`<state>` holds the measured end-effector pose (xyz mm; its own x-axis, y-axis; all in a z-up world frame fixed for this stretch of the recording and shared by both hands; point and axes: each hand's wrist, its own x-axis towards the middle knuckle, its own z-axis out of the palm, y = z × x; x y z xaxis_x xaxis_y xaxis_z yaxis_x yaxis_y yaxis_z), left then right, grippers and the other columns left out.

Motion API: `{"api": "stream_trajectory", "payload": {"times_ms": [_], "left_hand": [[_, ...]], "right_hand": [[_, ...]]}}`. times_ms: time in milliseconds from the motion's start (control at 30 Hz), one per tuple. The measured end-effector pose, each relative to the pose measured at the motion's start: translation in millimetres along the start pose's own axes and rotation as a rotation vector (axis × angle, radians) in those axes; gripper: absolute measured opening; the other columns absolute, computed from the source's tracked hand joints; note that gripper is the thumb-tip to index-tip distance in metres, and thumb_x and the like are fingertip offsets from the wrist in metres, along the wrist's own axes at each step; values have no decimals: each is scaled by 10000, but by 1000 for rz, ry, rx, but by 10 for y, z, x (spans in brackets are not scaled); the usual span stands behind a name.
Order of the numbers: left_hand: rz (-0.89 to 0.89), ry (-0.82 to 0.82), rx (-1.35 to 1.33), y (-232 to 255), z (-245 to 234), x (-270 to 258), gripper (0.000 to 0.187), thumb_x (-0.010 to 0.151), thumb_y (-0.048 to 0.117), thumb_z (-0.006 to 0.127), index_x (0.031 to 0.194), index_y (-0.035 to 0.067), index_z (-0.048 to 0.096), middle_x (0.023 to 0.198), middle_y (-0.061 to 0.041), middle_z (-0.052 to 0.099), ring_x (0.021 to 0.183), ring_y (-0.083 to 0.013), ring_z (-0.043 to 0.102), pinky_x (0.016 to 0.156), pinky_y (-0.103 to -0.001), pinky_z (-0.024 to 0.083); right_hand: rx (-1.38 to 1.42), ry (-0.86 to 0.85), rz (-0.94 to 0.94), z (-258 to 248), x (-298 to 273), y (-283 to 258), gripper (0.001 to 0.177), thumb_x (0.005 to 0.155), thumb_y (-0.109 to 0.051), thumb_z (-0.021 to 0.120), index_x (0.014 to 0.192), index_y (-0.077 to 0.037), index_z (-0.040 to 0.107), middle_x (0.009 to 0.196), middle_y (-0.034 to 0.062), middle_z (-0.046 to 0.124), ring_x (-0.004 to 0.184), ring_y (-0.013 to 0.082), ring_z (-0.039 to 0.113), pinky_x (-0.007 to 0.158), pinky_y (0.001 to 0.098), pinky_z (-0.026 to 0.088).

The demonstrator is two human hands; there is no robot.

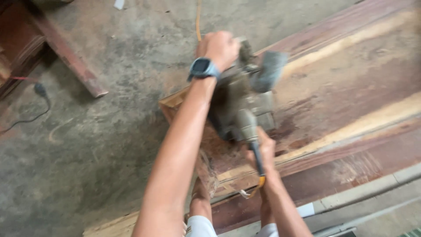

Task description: Using a belt sander to smooth the interior surface of a wooden frame on the workshop floor.

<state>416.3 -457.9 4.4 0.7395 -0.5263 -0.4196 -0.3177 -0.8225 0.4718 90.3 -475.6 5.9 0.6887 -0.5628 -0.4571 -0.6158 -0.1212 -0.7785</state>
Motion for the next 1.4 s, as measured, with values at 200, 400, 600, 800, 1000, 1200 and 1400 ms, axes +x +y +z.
{"api": "stream_trajectory", "payload": {"times_ms": [200,400,600,800,1000,1200,1400], "left_hand": [[-287,151,40,-482,-147,-378,309,760,478,633,885,237,781,832,-46,764,908,-365,743,808,-505,585],[-431,277,221,-1180,-254,-736,293,861,508,578,787,268,728,759,-39,730,863,-332,738,738,-452,592],[-565,289,177,-1676,-418,-1126,239,908,427,642,798,241,744,706,-96,716,811,-388,733,745,-500,598],[-523,382,188,-2049,-264,-1328,239,920,393,679,798,192,721,636,-120,673,718,-386,713,645,-481,564],[-726,623,354,-2075,133,-1584,143,822,360,713,819,257,812,728,-116,750,739,-402,721,704,-468,605],[-1045,513,33,-2230,323,-2122,182,845,347,751,1001,282,818,944,-87,785,921,-373,730,832,-436,606],[-674,451,-31,-1550,-24,-2201,378,842,266,564,587,137,317,643,-84,183,627,-260,202,557,-439,254]], "right_hand": [[98,-96,-121,702,-240,713,503,508,-103,806,994,-211,730,829,91,761,830,291,757,748,394,574],[-172,-350,31,818,-400,-204,305,965,-236,508,1218,-171,665,1047,163,778,970,419,727,894,544,555],[-236,-344,-90,1128,-501,-331,97,957,-248,513,962,-215,605,818,50,749,827,310,749,738,441,586],[-242,-386,-117,1526,-684,140,147,845,-339,601,903,-231,519,793,30,685,809,336,722,682,497,578],[-304,-454,-261,1037,-557,104,109,867,-299,591,915,-205,566,769,52,697,776,343,741,689,485,597],[-379,-586,-329,502,-520,-127,236,725,-282,691,886,-162,565,774,89,692,776,393,727,698,530,593],[-250,-549,-372,662,-778,208,161,808,1,494,815,-144,424,591,5,474,431,157,385,363,373,376]]}}
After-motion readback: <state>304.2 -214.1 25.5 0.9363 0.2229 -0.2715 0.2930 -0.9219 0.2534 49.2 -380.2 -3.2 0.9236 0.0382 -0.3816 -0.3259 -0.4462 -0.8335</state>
